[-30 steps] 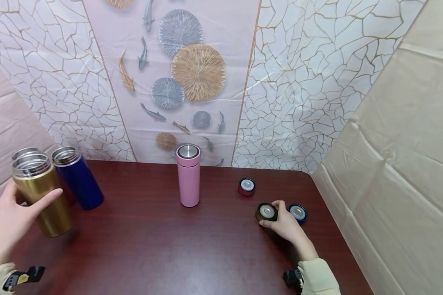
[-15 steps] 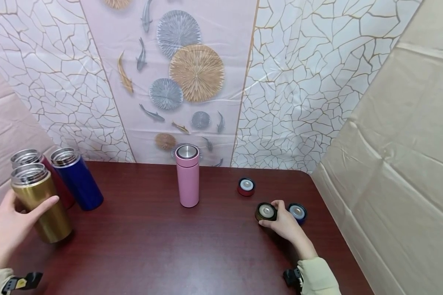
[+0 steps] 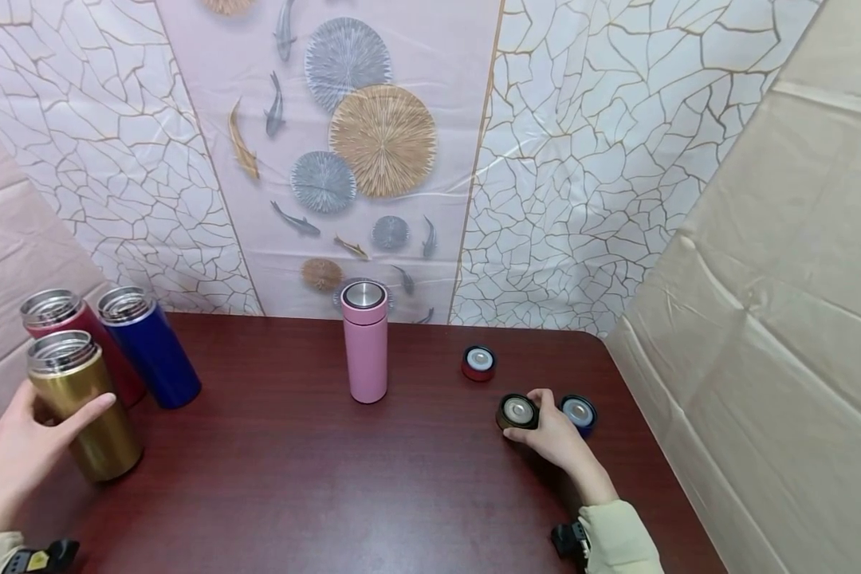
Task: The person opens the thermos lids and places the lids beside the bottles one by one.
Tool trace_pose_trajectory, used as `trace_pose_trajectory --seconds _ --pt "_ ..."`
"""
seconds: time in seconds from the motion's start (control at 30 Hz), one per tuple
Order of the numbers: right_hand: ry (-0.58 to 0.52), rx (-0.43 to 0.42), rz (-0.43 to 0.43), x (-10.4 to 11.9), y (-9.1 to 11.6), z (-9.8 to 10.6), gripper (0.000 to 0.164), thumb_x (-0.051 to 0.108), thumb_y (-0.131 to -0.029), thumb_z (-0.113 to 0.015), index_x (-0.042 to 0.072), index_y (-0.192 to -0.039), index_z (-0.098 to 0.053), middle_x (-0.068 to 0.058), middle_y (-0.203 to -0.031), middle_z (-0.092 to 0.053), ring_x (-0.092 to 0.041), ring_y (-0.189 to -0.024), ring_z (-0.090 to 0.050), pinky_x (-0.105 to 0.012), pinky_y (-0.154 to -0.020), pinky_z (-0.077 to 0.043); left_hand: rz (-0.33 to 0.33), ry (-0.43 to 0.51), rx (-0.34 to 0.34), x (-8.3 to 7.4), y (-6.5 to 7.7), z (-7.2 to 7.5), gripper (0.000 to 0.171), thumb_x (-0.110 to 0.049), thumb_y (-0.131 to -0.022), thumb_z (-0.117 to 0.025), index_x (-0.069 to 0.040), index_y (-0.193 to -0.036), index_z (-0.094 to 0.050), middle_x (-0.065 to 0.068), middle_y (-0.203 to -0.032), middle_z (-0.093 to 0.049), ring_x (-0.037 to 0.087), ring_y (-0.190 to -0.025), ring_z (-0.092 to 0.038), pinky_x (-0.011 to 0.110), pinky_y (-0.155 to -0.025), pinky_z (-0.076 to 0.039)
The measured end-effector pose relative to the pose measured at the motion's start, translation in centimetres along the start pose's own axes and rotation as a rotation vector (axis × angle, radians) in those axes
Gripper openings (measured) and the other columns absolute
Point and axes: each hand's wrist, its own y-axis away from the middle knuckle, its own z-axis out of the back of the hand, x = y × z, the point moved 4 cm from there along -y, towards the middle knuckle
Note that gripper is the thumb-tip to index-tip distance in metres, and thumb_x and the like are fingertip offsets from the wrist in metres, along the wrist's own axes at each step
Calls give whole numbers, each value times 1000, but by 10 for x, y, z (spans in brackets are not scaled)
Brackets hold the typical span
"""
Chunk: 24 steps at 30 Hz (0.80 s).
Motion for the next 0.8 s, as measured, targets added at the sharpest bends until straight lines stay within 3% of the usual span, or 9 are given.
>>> trace_pose_trajectory --seconds 0.1,0.27,0.4,0.53,0.6,0.7,0.8 --pt "2 2 1 1 0 1 80 36 -86 -80 -4 -135 -32 -38 -141 -41 -49 -123 -49 -60 -99 -41 7 7 0 3 0 0 68 -44 -88 -76 -8 -136 -44 21 -126 -58 8 -94 -48 30 -73 -33" --pt "5 0 -1 1 0 2 79 36 -86 -80 -3 -135 -32 -38 -140 -42 -49 -122 -50 -60 -98 -41 9 12 18 6 0 1 72 -44 -89 -75 -7 -141 -40 22 -129 -55 9 -98 -49 31 -75 -33" --pt "8 -3 2 2 0 2 80 36 -86 -81 -4 -135 -32 -38 -141 -41 -49 -123 -50 -60 -99 -41 11 28 38 9 1 1 74 -44 -91 -73 -8 -145 -36 24 -133 -53 22 -104 -52 34 -80 -35" --pt "11 -8 0 0 -1 0 80 36 -85 -81 -4 -135 -32 -38 -141 -42 -49 -122 -50 -60 -99 -41 8 61 67 14 4 1 76 -42 -93 -71 -16 -153 -30 28 -139 -47 50 -119 -44 46 -95 -34" --pt "12 -11 -1 0 -1 0 80 37 -85 -81 -4 -134 -32 -37 -140 -42 -49 -122 -51 -60 -98 -42 5 74 76 16 6 1 77 -41 -94 -70 -20 -155 -28 28 -141 -46 51 -122 -42 51 -100 -31" --pt "9 -13 -3 -1 -1 0 80 36 -85 -81 -3 -134 -32 -37 -140 -42 -48 -122 -51 -60 -99 -41 3 83 77 19 8 2 81 -40 -94 -70 -21 -158 -24 29 -142 -44 47 -127 -41 53 -107 -28" --pt "7 -13 0 -1 0 -1 80 35 -85 -82 -3 -135 -32 -37 -141 -42 -48 -123 -50 -60 -99 -41 5 84 70 22 11 3 83 -39 -93 -71 -20 -159 -24 28 -141 -44 31 -130 -42 43 -110 -27"
